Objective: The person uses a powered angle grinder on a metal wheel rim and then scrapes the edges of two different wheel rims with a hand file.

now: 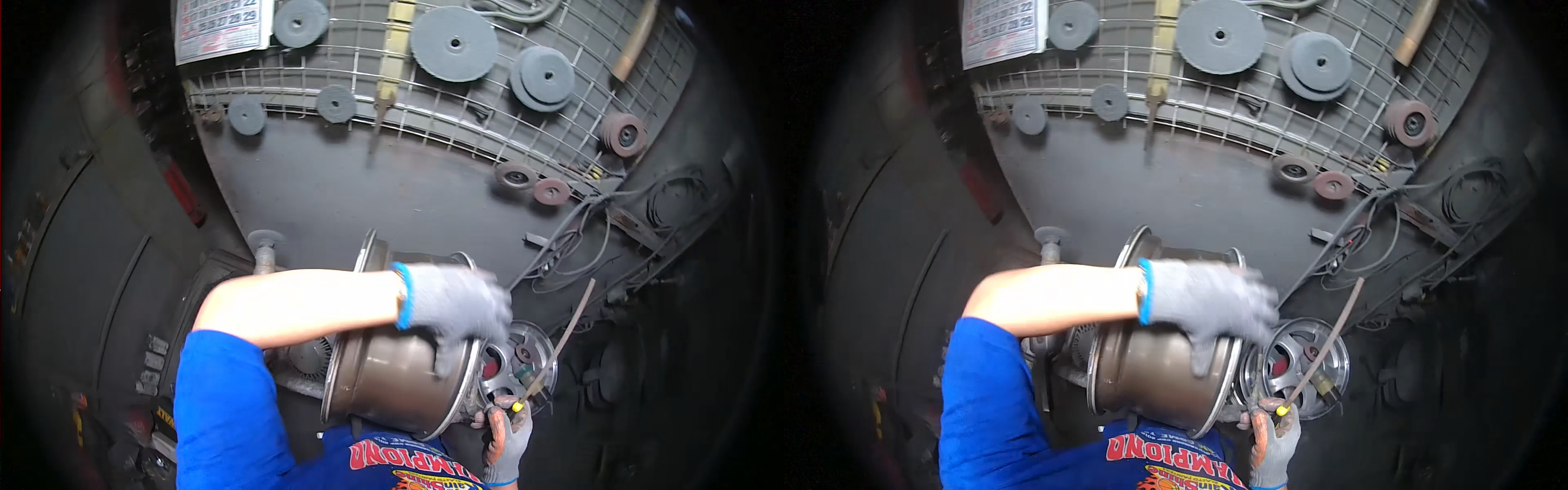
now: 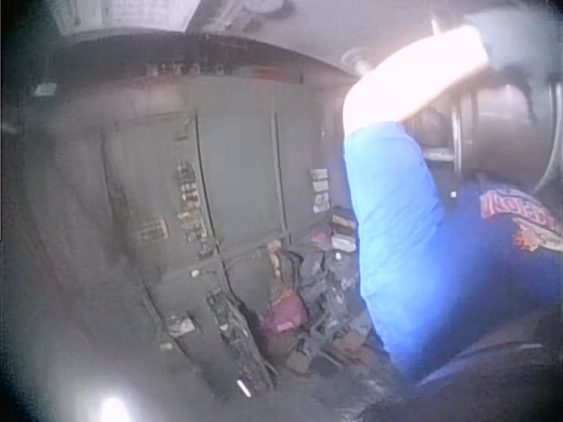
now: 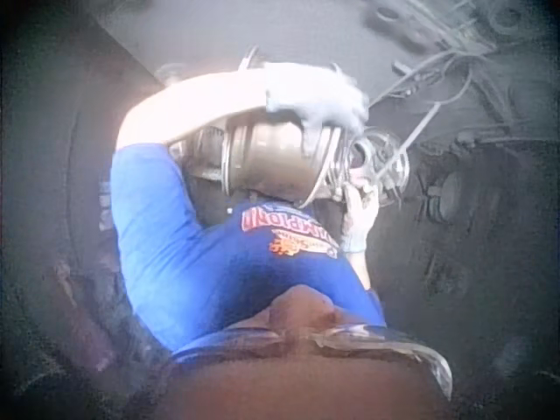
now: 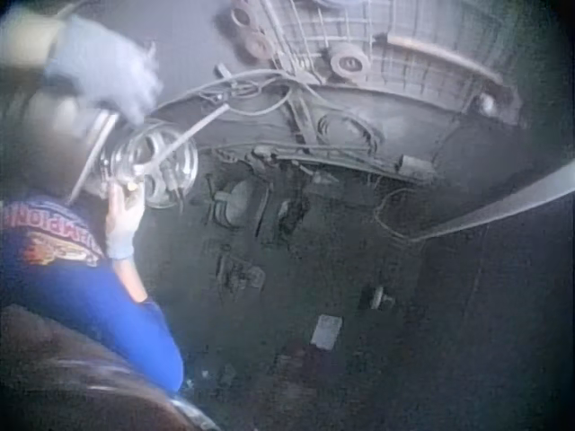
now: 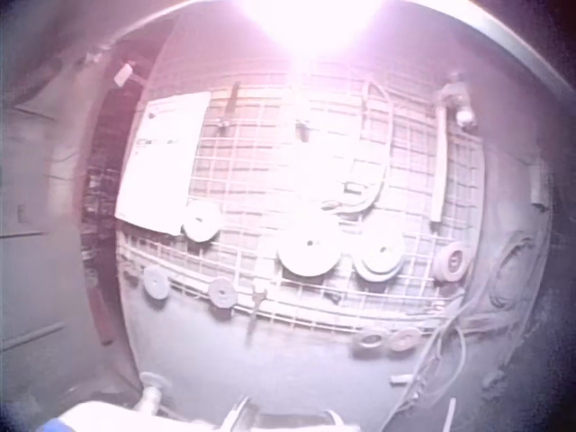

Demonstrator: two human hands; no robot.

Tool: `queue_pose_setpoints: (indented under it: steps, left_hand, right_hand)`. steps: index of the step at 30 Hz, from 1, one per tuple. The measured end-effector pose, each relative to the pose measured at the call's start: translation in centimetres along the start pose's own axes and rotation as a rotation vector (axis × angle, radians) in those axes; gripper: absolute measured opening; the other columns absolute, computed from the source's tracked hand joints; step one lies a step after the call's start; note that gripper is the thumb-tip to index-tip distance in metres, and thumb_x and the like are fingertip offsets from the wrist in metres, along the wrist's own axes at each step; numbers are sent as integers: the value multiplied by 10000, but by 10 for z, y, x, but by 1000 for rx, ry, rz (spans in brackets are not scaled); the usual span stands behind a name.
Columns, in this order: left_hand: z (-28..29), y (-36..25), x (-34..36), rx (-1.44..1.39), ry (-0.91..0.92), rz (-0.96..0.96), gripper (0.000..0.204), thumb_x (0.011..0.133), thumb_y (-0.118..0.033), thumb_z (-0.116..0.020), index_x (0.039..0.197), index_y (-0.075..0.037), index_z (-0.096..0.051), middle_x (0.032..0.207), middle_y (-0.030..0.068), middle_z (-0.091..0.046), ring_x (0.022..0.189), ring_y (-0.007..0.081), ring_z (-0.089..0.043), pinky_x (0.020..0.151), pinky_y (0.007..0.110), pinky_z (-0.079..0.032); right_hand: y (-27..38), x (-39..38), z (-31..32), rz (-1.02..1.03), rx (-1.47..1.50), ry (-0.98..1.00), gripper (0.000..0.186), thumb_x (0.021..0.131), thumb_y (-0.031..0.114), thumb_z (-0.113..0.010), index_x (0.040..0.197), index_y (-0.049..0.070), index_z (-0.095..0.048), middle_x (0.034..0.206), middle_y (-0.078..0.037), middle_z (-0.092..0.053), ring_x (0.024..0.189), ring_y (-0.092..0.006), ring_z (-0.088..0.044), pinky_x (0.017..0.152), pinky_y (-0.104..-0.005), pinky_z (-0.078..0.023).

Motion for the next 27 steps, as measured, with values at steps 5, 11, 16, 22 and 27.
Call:
queue_pose_setpoints:
  steps: [5,11,16,22,27]
  left_hand:
    - [-41,-7,35,94,254,7,754,660,-759,-803,872,-36,-793,795,170,-762,803,371,-778,673,497,-587]
    - [-49,-3,30,78,226,-45,829,687,-846,-712,835,-34,-789,755,176,-743,761,390,-761,633,520,-546]
    - [-33,-7,11,152,373,11,812,701,-874,-681,773,-69,-763,718,134,-722,718,342,-740,624,499,-538]
    - [-26,-3,-69,244,234,8,781,804,-879,-566,784,-107,-681,675,53,-636,652,281,-668,637,479,-522]
    - [-2,11,-118,383,88,337,473,632,-525,-745,864,-115,-703,755,58,-648,800,274,-696,730,428,-561]
  right_hand:
    - [-24,-31,36,188,-82,-41,262,1032,87,-624,1271,57,-521,980,-130,-658,795,-216,-702,709,-351,-623]
    - [-84,-32,61,-63,28,-67,290,1048,109,-609,1313,32,-521,1091,-150,-651,927,-240,-705,838,-371,-600]
    - [-86,-18,69,-103,-3,-207,321,1030,78,-660,1309,12,-516,1032,-115,-644,852,-202,-709,753,-310,-604]
    - [-125,-6,64,-128,-9,-139,321,995,91,-699,1269,43,-539,951,-48,-619,732,-137,-644,651,-296,-589]
    - [-176,11,53,-286,251,-204,247,1002,37,-679,1220,27,-565,959,-78,-641,715,-186,-680,592,-330,-588]
Point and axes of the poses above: each hand's wrist, its own x-axis towards the middle knuckle, its own z-axis out of the back of the hand, y = z × x, the point moved 7 cm from there along x, towards the middle knuckle
